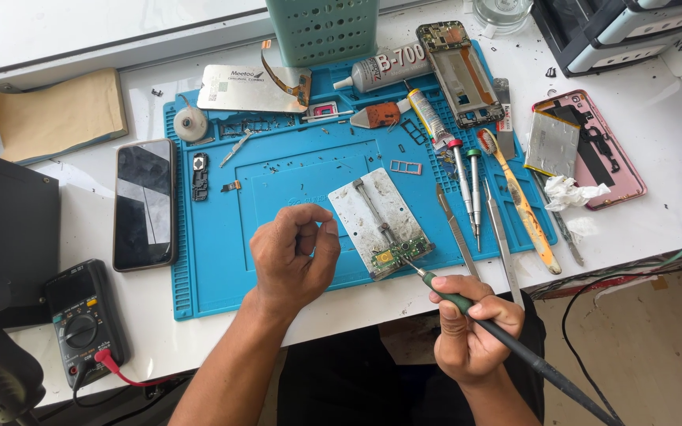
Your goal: Applying flux and soldering components on a mobile phone circuit board.
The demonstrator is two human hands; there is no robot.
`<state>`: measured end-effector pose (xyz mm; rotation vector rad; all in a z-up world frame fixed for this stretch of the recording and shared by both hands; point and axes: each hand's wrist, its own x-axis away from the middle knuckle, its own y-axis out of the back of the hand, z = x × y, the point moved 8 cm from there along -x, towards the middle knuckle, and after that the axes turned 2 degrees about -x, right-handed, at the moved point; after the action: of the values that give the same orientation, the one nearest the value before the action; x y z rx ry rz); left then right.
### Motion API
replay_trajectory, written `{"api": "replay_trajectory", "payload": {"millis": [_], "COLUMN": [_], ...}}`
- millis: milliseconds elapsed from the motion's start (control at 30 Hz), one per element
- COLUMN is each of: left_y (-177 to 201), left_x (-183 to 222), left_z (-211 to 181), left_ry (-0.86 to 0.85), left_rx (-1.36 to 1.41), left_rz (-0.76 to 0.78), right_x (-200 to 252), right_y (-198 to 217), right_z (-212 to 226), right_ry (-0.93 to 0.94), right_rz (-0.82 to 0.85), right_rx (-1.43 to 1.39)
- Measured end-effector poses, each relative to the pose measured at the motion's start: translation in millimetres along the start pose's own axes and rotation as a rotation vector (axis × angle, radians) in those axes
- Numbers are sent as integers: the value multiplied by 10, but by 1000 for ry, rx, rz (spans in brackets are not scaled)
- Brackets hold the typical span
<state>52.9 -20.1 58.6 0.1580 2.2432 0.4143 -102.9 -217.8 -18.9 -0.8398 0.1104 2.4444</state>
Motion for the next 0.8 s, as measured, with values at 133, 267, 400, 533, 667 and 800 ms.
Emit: {"api": "replay_trajectory", "payload": {"millis": [133, 267, 400, 533, 667, 800], "left_y": [-3, -42, -74, -88, -85, -42], "left_x": [3, 28, 49, 58, 33, -60], "left_z": [7, 45, 86, 135, 147, 144], "left_ry": [7, 28, 19, 24, 43, 61], "left_rx": [-9, -27, -60, -77, -107, -152], "left_rz": [2, 43, 75, 100, 112, 98], "right_x": [5, 20, 28, 21, 35, -12], "right_y": [7, 31, 67, 89, 126, 107], "right_z": [0, -12, -35, -41, -74, -23], "right_ry": [3, -27, -31, -8, -6, 8], "right_rz": [-4, -27, -78, -99, -116, -108], "right_rx": [3, 7, -33, -75, -215, -292]}}
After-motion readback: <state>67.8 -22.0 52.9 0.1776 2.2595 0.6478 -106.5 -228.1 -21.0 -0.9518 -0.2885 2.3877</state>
